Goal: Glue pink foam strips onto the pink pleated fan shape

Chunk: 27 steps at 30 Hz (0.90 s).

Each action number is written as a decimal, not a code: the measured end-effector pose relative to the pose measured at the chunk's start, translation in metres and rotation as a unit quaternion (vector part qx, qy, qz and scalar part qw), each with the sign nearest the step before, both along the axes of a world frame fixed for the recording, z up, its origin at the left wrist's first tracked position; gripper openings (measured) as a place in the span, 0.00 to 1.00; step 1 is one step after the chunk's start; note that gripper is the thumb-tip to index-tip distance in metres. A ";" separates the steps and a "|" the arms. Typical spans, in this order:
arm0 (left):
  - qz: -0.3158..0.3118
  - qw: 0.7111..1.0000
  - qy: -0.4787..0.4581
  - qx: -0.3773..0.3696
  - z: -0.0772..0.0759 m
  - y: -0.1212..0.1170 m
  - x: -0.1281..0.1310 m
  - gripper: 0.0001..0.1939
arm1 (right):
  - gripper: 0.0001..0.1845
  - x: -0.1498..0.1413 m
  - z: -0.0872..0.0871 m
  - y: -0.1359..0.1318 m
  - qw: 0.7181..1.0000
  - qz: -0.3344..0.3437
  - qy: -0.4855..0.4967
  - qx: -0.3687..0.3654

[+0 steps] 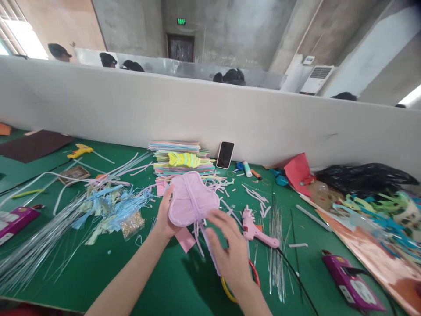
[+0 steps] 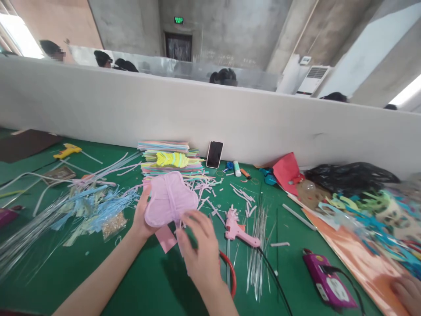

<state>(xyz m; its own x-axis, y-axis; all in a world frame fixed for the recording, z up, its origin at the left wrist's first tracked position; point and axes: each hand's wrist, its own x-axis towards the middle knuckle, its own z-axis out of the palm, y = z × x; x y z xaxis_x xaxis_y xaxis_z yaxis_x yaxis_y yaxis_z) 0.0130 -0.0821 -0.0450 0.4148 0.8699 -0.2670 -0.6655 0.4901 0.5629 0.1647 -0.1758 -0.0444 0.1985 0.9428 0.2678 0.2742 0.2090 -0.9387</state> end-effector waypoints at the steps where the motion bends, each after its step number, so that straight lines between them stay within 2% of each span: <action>1: 0.003 1.000 0.005 -0.008 -0.007 0.002 -0.002 0.28 | 0.17 0.003 -0.007 0.000 0.997 -0.059 0.040 -0.008; 3: -0.007 1.000 0.015 -0.023 -0.019 0.005 -0.003 0.25 | 0.25 0.009 -0.020 0.005 0.988 -0.115 0.095 -0.041; 6: -0.038 0.998 0.030 -0.042 -0.030 0.007 -0.004 0.22 | 0.25 0.014 -0.037 0.018 0.984 -0.062 0.138 -0.095; 9: -0.057 0.996 0.041 -0.051 -0.034 0.010 -0.004 0.21 | 0.23 0.013 -0.046 0.028 0.977 -0.009 0.177 -0.121; 17: -0.062 0.995 0.066 -0.040 -0.039 0.020 -0.005 0.19 | 0.24 0.018 -0.058 0.032 0.958 0.042 0.242 -0.148; 21: -0.076 0.993 0.083 -0.023 -0.041 0.020 -0.005 0.20 | 0.24 0.020 -0.063 0.031 0.955 0.043 0.252 -0.150; 25: -0.043 0.991 0.123 0.023 -0.042 0.018 -0.006 0.15 | 0.21 0.018 -0.063 0.030 0.955 0.027 0.259 -0.138; 27: -0.021 0.988 0.146 0.053 -0.042 0.016 -0.007 0.16 | 0.20 0.016 -0.061 0.029 0.956 0.024 0.261 -0.133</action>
